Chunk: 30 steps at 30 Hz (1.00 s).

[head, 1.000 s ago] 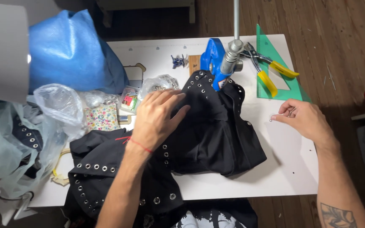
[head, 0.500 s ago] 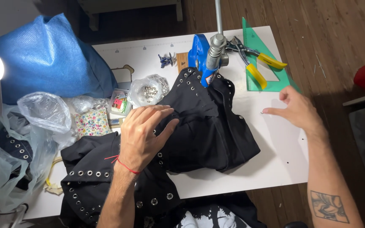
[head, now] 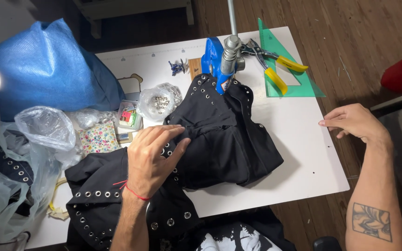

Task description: Attaching metal grommets to a black garment using a manual press machine

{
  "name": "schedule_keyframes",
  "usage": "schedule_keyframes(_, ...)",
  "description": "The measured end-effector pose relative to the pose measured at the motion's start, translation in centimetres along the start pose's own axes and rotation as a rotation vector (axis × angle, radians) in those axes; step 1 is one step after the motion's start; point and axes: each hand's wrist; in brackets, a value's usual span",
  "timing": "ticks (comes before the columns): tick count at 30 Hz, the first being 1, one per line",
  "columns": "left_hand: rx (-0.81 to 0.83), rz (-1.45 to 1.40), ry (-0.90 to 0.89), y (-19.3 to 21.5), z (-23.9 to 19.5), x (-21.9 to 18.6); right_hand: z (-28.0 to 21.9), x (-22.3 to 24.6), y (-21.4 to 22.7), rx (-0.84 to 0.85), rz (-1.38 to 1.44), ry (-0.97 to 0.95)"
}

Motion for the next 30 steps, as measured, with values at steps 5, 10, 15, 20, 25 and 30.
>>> schedule_keyframes(5, 0.025, -0.082, 0.008, 0.4, 0.4, -0.6, 1.7, -1.2, 0.6, -0.004, -0.023, 0.081)
schedule_keyframes(10, 0.204, -0.081, -0.022, -1.6, 2.0, -0.1, -2.8, 8.3, -4.8, -0.247, -0.073, 0.429)
schedule_keyframes(15, 0.276, 0.047, -0.060, -7.4, 4.4, 0.7, 0.0, 14.8, -13.7, -0.250, 0.128, 0.805)
schedule_keyframes(20, 0.359, 0.068, 0.136, -11.2, 7.4, 3.1, 3.1, 19.8, -18.8, -0.280, 0.091, 1.023)
schedule_keyframes(25, 0.305, 0.045, 0.131, -11.8, 7.5, 3.2, 2.8, 20.5, -19.1, -0.232, 0.118, 1.016)
schedule_keyframes(30, 0.291, 0.056, 0.160, -11.8, 7.5, 2.7, 2.9, 19.5, -19.8, -0.244, 0.141, 1.070)
Point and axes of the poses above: each hand's wrist, its own z-axis towards the middle knuckle, its own y-axis out of the back of the hand, x = y × z, and after that the axes turned 10 degrees about y, right-handed
